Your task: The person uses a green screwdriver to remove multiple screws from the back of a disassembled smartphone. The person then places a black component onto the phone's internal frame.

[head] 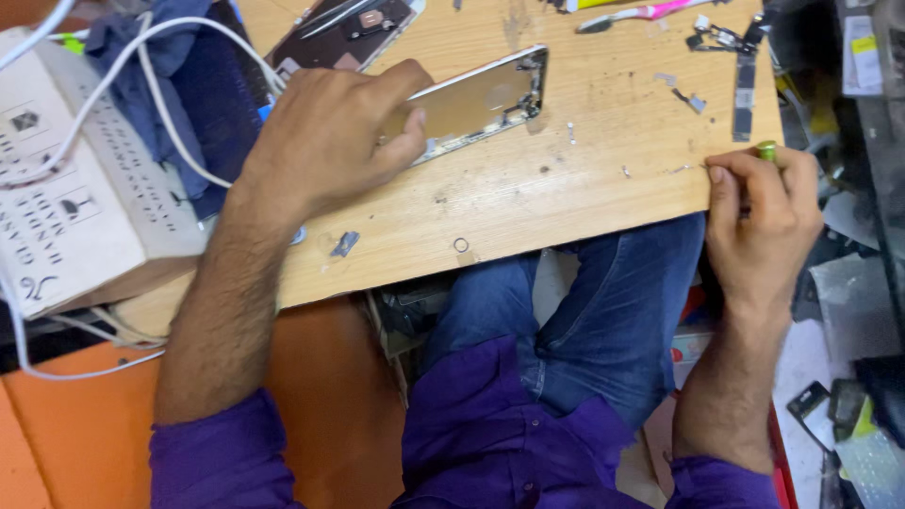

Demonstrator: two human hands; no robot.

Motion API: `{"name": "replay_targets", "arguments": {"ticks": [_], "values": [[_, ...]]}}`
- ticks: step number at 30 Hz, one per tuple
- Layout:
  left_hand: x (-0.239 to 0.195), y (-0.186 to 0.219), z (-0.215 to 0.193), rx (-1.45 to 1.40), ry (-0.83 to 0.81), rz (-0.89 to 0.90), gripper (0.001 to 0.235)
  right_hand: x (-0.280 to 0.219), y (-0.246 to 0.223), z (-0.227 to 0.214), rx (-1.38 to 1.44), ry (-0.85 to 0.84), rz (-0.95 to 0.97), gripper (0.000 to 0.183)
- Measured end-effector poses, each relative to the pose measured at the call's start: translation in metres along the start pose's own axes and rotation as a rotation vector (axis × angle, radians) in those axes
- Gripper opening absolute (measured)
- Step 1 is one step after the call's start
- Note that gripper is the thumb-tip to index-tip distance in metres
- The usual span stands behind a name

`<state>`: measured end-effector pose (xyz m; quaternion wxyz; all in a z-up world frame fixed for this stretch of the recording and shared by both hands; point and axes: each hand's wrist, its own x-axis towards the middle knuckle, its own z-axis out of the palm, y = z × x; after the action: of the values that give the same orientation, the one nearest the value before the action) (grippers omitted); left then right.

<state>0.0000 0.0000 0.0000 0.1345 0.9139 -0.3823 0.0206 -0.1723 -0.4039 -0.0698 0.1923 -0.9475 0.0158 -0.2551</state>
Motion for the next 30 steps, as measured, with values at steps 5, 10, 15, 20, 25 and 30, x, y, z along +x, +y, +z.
{"name": "replay_targets", "arguments": {"ticks": [5,10,15,20,25,30], "values": [[-0.001,0.004,-0.005,-0.057,0.061,0.030,0.025,0.013,-0.023,0.007,-0.035,0.073,-0.080,0.008],[0.000,0.007,-0.007,-0.036,0.046,0.005,0.025,0.022,-0.034,0.002,0.105,0.034,0.100,0.014],[0.000,0.008,-0.006,-0.017,0.031,-0.016,0.026,0.033,-0.044,0.000,0.123,-0.052,-0.164,0.016],[-0.001,0.005,-0.007,-0.024,0.055,0.018,0.025,0.055,-0.066,0.005,0.094,-0.143,-0.298,0.015],[-0.001,0.006,-0.006,-0.017,0.060,0.018,0.026,0.078,-0.089,0.014,0.012,-0.244,-0.369,0.014],[-0.001,0.005,-0.005,-0.020,0.053,0.017,0.024,0.096,-0.096,0.021,0.023,-0.344,-0.445,0.016]]}}
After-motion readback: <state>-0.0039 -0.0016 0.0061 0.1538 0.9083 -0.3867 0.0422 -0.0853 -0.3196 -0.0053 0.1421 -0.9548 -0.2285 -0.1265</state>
